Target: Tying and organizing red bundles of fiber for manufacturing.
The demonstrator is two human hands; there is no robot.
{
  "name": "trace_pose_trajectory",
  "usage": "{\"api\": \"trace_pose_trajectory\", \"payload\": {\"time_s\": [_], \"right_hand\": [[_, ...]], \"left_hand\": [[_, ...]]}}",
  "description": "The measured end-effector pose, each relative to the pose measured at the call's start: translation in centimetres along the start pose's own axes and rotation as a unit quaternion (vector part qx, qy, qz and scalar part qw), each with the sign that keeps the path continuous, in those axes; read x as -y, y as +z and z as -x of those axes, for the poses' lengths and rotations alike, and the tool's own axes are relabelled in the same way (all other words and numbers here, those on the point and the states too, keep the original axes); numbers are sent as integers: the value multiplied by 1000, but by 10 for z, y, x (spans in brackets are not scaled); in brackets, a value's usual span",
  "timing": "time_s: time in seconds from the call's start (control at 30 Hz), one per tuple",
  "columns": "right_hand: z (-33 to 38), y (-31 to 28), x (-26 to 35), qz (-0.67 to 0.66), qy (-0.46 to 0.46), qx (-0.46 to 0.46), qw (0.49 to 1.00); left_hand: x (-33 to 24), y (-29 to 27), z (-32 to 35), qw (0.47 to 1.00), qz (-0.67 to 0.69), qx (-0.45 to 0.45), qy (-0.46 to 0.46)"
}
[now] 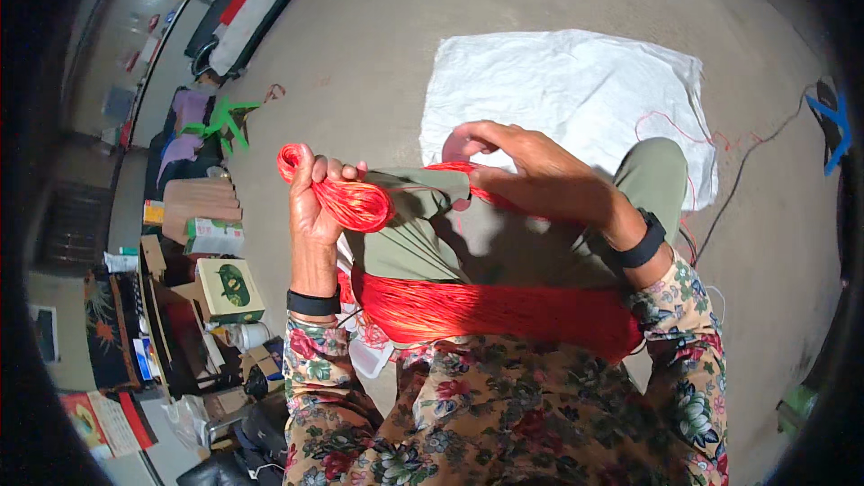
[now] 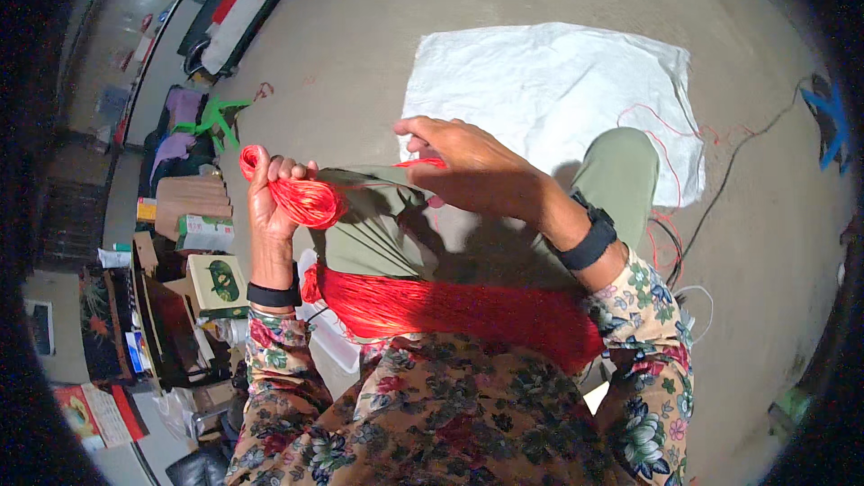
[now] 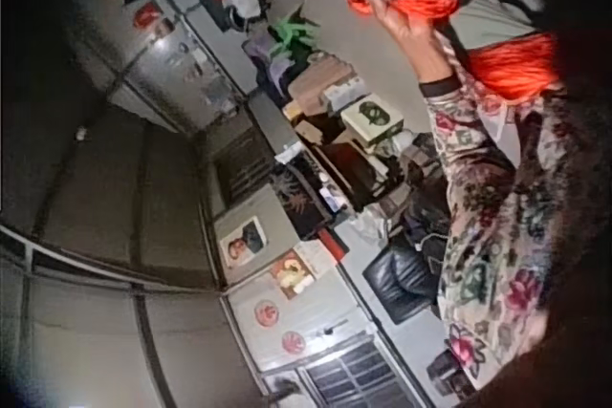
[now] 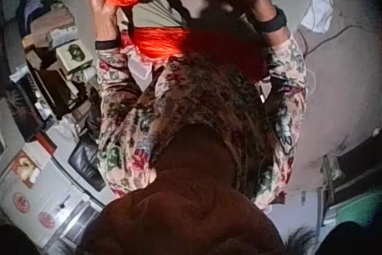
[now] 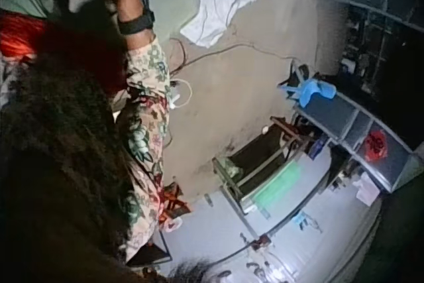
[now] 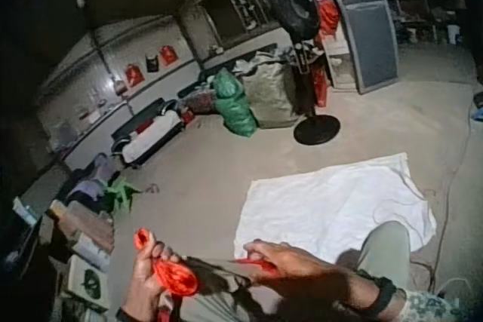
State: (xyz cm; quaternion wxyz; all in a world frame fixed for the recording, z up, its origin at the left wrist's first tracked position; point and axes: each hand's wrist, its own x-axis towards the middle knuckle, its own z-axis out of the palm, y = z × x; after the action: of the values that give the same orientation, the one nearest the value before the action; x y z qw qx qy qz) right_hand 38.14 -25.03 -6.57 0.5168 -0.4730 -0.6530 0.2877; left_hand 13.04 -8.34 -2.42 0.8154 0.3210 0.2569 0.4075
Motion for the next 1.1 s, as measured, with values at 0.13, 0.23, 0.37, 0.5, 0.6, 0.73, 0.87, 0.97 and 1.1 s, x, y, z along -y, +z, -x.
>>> {"api": "trace_pose_trajectory", "payload": {"time_s": [0.13, 0.23, 0.37, 0.5, 0.6, 0.73, 0.87, 0.97, 1.1], "right_hand": [[1, -10, 12, 51, 82, 46, 994], [14, -8, -5, 92, -8, 27, 995], [43, 13, -12, 131, -114, -127, 977], [79, 14, 6, 197, -15, -211, 957], [110, 7, 17, 286, 23, -333, 898], [150, -14, 12, 438, 91, -391, 804], [159, -18, -14, 516, 157, -339, 771], [166, -17, -21, 515, 170, -329, 773], [159, -15, -13, 521, 176, -279, 787]], "left_hand": [[-10, -24, -9, 998, 16, 54, -20], [-17, -32, -19, 991, 54, 113, -49], [-31, -57, -39, 995, 40, 79, -50], [-19, -59, -75, 975, 0, 200, -93], [-2, -42, -100, 985, -12, 151, -85], [4, -42, -133, 979, -31, 138, -149], [7, -40, -140, 987, -59, 92, -114], [18, -46, -146, 981, -68, 126, -133], [8, -56, -139, 981, -77, 146, -106]]}}
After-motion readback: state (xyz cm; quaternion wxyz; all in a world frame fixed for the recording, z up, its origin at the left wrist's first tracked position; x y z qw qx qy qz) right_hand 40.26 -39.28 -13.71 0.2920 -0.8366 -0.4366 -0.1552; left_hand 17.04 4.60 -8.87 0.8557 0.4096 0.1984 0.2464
